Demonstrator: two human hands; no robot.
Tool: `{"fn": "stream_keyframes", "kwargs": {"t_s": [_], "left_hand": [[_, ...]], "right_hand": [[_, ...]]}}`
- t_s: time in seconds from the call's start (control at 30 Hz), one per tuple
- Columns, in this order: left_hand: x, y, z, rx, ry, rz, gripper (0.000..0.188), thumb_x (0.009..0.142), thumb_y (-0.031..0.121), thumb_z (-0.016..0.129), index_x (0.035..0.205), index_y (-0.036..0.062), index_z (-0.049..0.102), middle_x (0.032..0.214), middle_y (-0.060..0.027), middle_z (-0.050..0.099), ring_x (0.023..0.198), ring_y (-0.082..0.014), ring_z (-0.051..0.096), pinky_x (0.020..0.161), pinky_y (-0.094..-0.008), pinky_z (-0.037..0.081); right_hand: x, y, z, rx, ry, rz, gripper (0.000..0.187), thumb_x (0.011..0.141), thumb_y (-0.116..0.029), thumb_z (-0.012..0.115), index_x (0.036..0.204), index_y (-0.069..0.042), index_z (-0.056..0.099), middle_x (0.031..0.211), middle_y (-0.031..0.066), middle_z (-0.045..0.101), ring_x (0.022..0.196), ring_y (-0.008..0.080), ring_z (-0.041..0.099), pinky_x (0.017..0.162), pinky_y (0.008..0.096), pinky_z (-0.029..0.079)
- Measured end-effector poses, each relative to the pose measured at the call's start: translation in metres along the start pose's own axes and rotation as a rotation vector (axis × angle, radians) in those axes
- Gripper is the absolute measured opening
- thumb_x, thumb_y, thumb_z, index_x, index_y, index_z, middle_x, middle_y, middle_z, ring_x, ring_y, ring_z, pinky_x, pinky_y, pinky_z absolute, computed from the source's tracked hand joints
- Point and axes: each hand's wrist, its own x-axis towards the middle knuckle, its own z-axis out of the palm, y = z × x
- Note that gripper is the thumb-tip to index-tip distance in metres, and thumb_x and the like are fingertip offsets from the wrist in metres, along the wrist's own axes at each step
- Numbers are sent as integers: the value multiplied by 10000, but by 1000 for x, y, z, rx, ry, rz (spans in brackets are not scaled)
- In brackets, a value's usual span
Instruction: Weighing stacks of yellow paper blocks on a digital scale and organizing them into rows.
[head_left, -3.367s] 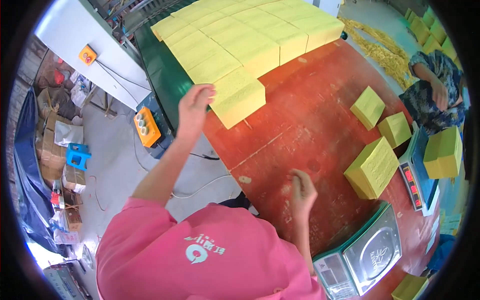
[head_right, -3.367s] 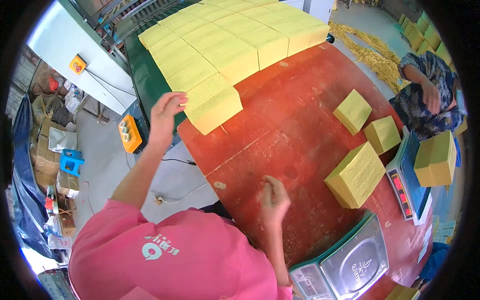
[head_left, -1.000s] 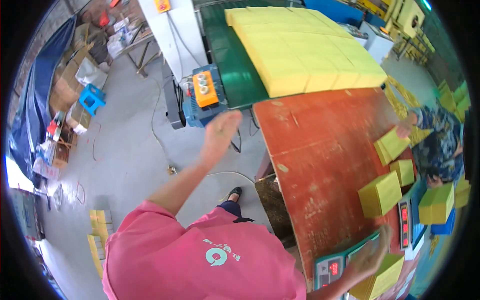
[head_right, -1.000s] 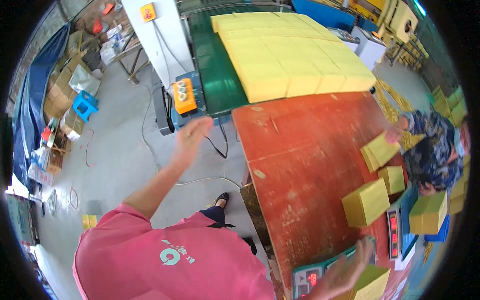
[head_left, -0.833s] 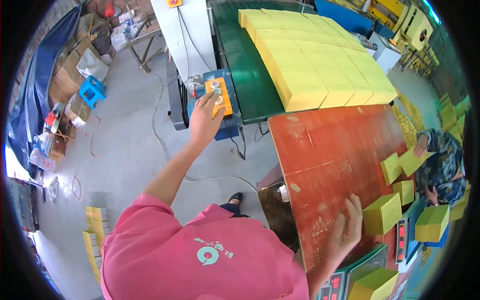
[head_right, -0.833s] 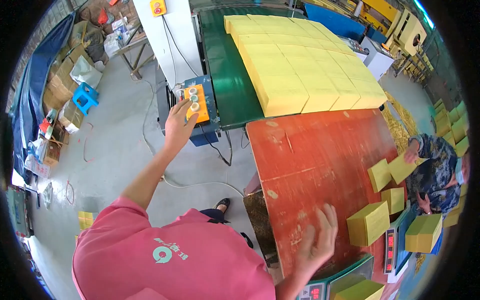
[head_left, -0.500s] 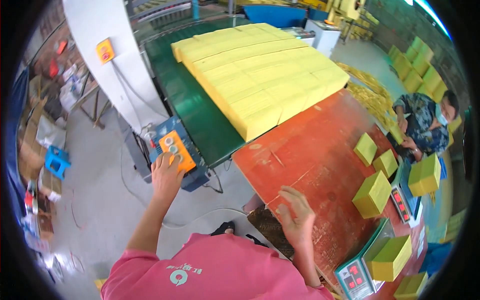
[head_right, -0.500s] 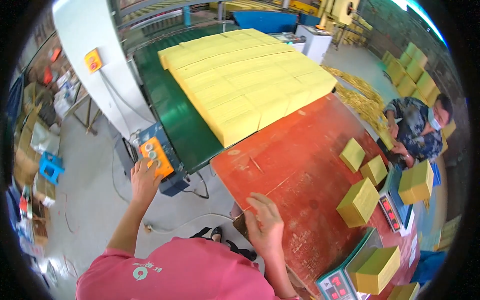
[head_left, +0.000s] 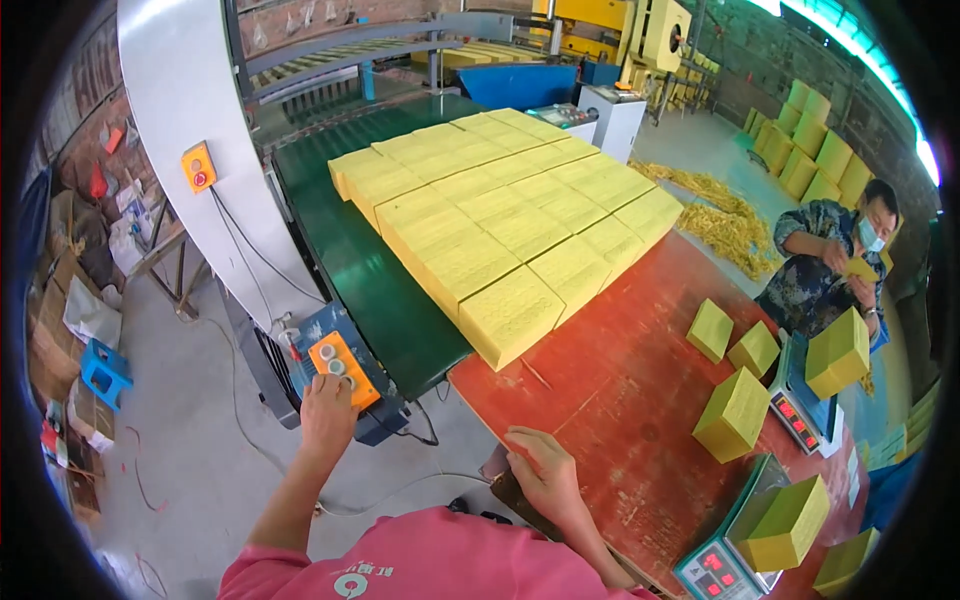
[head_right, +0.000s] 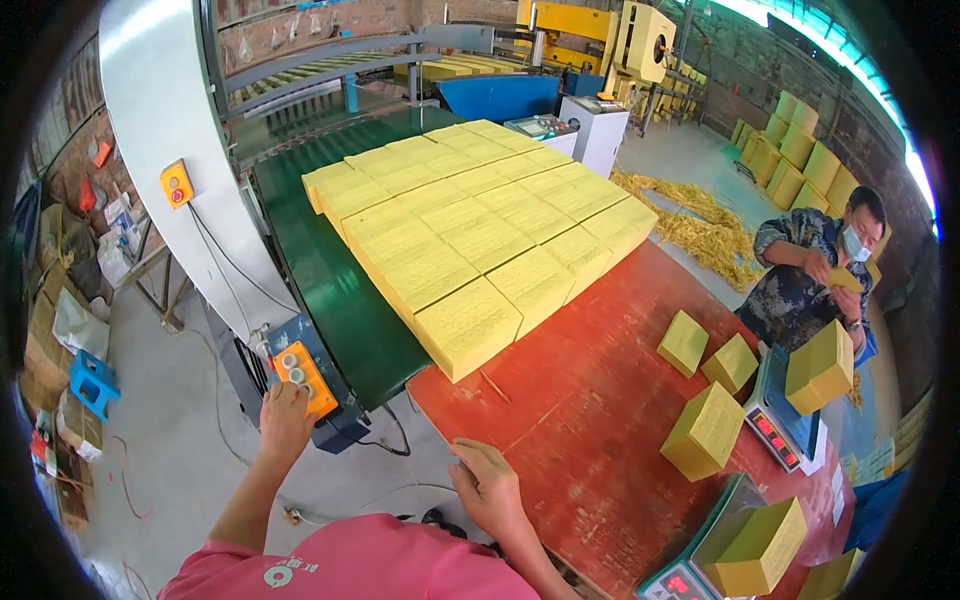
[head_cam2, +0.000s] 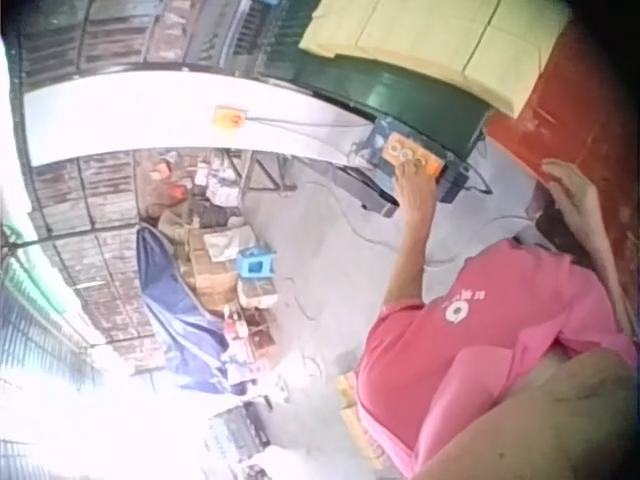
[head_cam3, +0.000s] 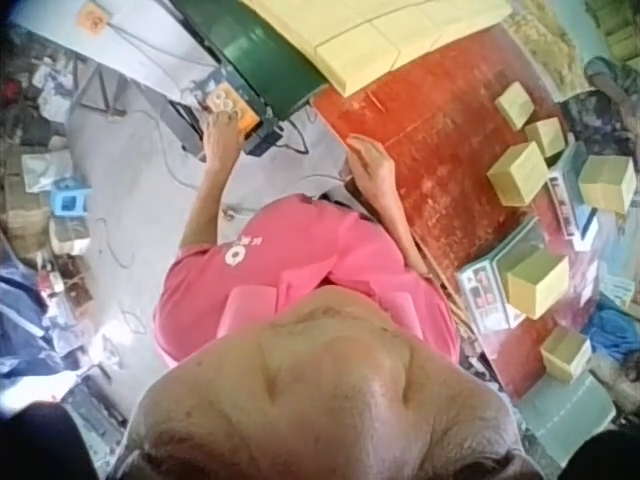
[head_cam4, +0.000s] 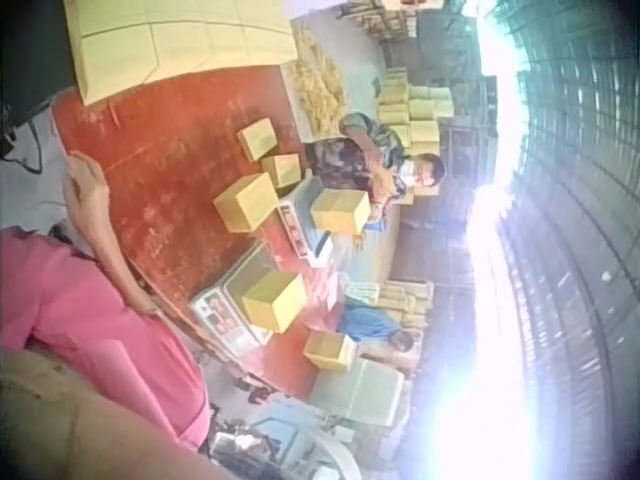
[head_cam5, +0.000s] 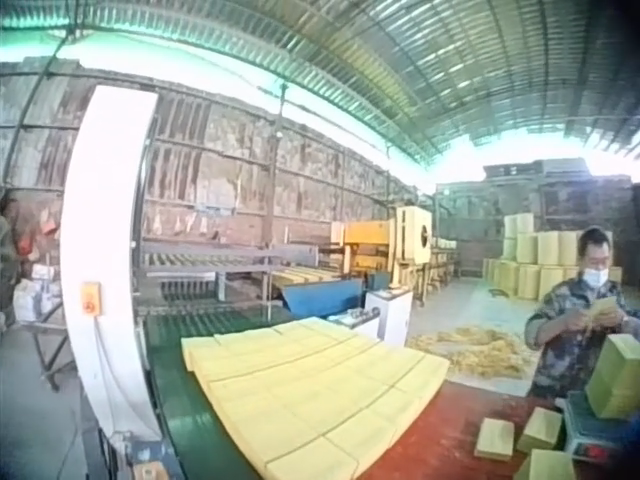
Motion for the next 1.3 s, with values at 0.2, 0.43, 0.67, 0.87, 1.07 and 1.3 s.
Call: {"fn": "stream_keyframes", "kwargs": {"t_s": [0.2, 0.43, 0.67, 0.87, 1.07, 1.3], "left_hand": [[10, 7, 1, -5, -9, -23, 368, 654, 117, 783, 975, 7, 640, 992, -107, 563, 988, -291, 538, 842, -401, 454], [4, 7, 6, -4, 27, -6, 410, 647, 96, 785, 1017, -9, 644, 991, -107, 561, 1005, -303, 536, 849, -396, 475], [0, 6, 8, 16, -34, -51, 401, 671, 74, 791, 1037, 7, 642, 1044, -107, 537, 1022, -303, 528, 865, -396, 485], [6, 12, 0, -5, -57, 3, 406, 715, 56, 762, 1085, -16, 612, 1056, -129, 530, 1021, -322, 528, 867, -414, 478], [9, 12, -4, -15, -107, -32, 417, 724, 70, 762, 1110, -2, 622, 1067, -125, 540, 1033, -313, 530, 883, -418, 473], [14, 10, -20, 99, -235, -6, 420, 732, 212, 772, 1086, 18, 655, 1031, -131, 567, 1045, -301, 535, 862, -432, 466]], "right_hand": [[-35, 63, -8, -244, 40, 98, 235, 841, -126, 643, 1050, -23, 673, 1140, 193, 659, 1064, 362, 624, 904, 411, 515], [-80, 85, -12, -287, 130, 196, 186, 842, -88, 653, 1014, -29, 693, 1151, 179, 660, 1080, 339, 626, 908, 394, 517], [-82, 82, -9, -223, 151, 195, 199, 855, -118, 653, 1035, -36, 680, 1163, 178, 650, 1075, 353, 617, 881, 423, 524], [-78, 89, -24, -232, 164, 159, 185, 861, -104, 640, 1028, -34, 680, 1131, 191, 659, 1065, 369, 618, 879, 422, 519], [-87, 84, -36, -218, 249, 257, 200, 848, -73, 632, 1035, -24, 682, 1169, 193, 652, 1083, 348, 624, 895, 397, 516], [-101, 76, -49, -160, 310, 375, 196, 841, -55, 633, 1025, -5, 683, 1157, 201, 655, 1087, 359, 622, 916, 404, 509]]}}
